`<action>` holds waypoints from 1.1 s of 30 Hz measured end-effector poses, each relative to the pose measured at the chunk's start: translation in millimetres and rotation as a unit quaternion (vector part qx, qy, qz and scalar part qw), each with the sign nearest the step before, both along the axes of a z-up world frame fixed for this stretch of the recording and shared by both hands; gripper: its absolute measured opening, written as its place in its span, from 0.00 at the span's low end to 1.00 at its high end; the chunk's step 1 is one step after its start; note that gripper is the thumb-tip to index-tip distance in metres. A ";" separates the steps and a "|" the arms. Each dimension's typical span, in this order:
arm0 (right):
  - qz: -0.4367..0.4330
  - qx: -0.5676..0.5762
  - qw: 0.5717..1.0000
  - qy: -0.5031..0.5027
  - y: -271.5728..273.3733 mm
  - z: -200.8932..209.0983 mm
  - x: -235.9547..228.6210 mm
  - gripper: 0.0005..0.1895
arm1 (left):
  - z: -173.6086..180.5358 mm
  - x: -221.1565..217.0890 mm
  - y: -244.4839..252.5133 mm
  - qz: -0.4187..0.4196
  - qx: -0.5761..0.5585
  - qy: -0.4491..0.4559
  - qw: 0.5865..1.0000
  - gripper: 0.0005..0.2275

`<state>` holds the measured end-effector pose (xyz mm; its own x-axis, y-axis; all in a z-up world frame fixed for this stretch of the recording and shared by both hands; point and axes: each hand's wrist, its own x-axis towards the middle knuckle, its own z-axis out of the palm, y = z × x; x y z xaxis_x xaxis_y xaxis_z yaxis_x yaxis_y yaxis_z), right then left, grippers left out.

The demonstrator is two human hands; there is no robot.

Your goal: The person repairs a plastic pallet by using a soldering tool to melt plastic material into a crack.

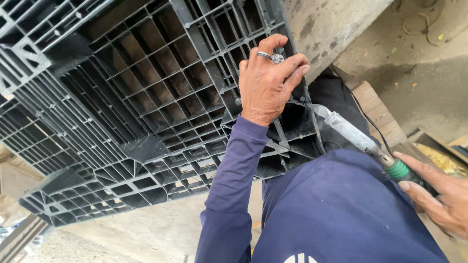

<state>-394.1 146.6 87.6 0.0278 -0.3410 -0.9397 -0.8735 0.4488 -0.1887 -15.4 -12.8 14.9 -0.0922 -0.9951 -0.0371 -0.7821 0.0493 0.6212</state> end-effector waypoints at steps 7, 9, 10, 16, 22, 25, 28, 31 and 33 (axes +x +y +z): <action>0.067 -0.132 0.984 -0.096 -33.0 -0.3 13.0 0.32 | -0.7 -0.9 1.6 0.003 -0.001 0.005 1.000 0.07; 0.049 -0.277 0.941 -0.190 -35.8 -1.6 14.7 0.30 | -2.0 -1.6 1.2 0.003 -0.006 0.001 1.000 0.07; 0.054 -0.269 0.948 -0.161 -35.2 -4.3 15.4 0.30 | -2.0 -1.8 2.4 0.001 -0.010 -0.002 1.000 0.07; 0.057 -0.189 0.978 -0.072 -34.7 -9.6 15.8 0.32 | 1.2 -1.7 1.4 0.003 -0.003 0.000 1.000 0.07; 0.065 -0.203 0.972 -0.097 -36.2 -7.7 17.9 0.33 | -0.5 -1.4 1.5 0.002 -0.007 -0.001 1.000 0.07; 0.066 -0.208 0.972 -0.089 -34.1 -3.8 20.8 0.32 | -0.6 -0.9 1.3 -0.002 -0.005 -0.005 1.000 0.07; 0.079 -0.204 0.973 -0.078 -36.8 -2.0 23.5 0.33 | -1.4 -1.0 0.7 -0.001 -0.002 -0.002 1.000 0.08; 0.086 -0.195 0.974 -0.081 -36.3 2.7 26.5 0.33 | -2.2 -1.2 1.3 -0.001 -0.011 -0.005 1.000 0.07; 0.082 -0.191 0.974 -0.087 -35.8 5.2 28.5 0.34 | -1.4 -0.8 1.3 0.000 -0.009 -0.003 1.000 0.07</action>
